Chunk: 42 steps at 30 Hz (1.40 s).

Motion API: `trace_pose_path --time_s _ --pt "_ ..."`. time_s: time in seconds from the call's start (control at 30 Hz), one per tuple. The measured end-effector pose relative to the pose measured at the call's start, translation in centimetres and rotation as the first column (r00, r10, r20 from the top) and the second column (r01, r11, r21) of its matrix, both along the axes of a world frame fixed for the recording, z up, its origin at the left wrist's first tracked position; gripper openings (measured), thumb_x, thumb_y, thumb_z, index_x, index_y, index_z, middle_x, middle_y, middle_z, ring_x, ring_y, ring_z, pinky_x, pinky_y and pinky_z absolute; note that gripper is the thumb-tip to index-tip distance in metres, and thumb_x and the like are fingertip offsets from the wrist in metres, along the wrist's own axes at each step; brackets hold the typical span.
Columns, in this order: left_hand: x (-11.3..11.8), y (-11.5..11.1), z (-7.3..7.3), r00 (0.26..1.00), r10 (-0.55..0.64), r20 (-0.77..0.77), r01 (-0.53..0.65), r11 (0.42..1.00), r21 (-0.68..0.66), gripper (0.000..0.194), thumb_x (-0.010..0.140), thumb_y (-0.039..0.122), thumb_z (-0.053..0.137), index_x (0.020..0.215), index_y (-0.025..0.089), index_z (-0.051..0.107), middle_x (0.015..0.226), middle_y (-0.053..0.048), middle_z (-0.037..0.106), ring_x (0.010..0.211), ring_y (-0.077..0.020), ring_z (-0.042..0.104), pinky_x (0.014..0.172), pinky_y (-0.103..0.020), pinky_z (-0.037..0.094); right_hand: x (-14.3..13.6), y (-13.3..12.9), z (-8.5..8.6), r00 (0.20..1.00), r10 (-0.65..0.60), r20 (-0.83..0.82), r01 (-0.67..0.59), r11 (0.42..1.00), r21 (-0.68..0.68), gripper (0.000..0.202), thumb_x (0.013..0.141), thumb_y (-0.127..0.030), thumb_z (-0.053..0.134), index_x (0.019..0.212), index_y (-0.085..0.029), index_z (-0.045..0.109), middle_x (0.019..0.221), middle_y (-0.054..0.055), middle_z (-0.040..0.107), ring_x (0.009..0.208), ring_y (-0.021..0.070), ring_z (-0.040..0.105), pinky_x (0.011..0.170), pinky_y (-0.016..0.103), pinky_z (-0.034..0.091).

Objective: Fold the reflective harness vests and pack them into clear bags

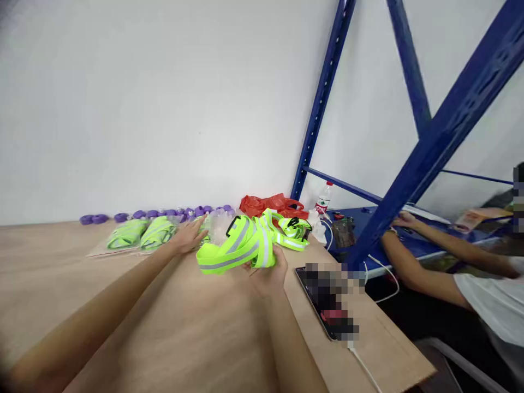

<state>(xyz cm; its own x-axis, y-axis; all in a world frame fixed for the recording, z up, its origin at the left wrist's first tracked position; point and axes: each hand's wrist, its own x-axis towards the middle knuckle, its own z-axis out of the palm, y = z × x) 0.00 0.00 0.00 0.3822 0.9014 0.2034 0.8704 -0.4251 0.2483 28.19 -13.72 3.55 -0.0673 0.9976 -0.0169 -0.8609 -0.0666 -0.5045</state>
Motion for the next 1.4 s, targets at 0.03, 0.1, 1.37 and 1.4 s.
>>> trace_pose_path --time_s 0.03,0.1,1.37,1.4 --pt "-0.3 -0.5 0.1 1.000 0.009 -0.008 -0.009 1.000 0.002 0.074 0.101 0.051 0.024 0.159 0.008 0.011 0.156 -0.020 0.039 0.142 -0.0368 0.040 0.116 -0.050 0.024 -0.1 0.0 0.1 1.000 0.002 -0.003 -0.002 1.000 0.003 0.022 0.071 -0.038 0.073 0.085 -0.021 0.073 0.078 -0.001 0.076 0.064 0.0159 0.067 0.058 0.028 0.056" --pt "-0.8 -1.3 0.4 0.999 0.028 -0.019 -0.028 1.000 0.001 0.074 0.101 0.051 0.026 0.159 0.008 0.012 0.154 -0.021 0.042 0.141 -0.0373 0.042 0.115 -0.052 0.025 -0.3 0.0 0.2 1.000 0.005 -0.009 -0.005 1.000 0.003 0.018 0.073 -0.036 0.072 0.083 -0.021 0.072 0.078 0.000 0.076 0.063 0.0160 0.067 0.057 0.028 0.055" --pt "-2.7 -21.9 6.8 -0.188 0.201 0.961 -0.025 0.977 -0.210 0.037 0.072 0.044 0.082 0.091 0.016 0.066 0.075 0.001 0.067 0.064 -0.0120 0.060 0.056 -0.018 0.050 -7.8 -3.4 -0.8 0.271 -0.781 0.563 -0.297 0.489 0.820 0.018 0.077 -0.011 0.061 0.088 -0.023 0.055 0.129 0.014 0.060 0.114 0.0261 0.065 0.091 0.039 0.057" --pt "-2.7 -21.9 6.7 -0.231 0.227 0.946 -0.020 0.971 -0.238 0.035 0.074 0.042 0.080 0.093 0.016 0.066 0.076 0.001 0.067 0.064 -0.0126 0.061 0.056 -0.019 0.050 -7.9 -3.3 -1.1 0.356 -0.685 0.635 -0.299 0.561 0.772 0.018 0.077 -0.011 0.060 0.089 -0.023 0.055 0.130 0.013 0.061 0.114 0.0252 0.065 0.090 0.037 0.057"
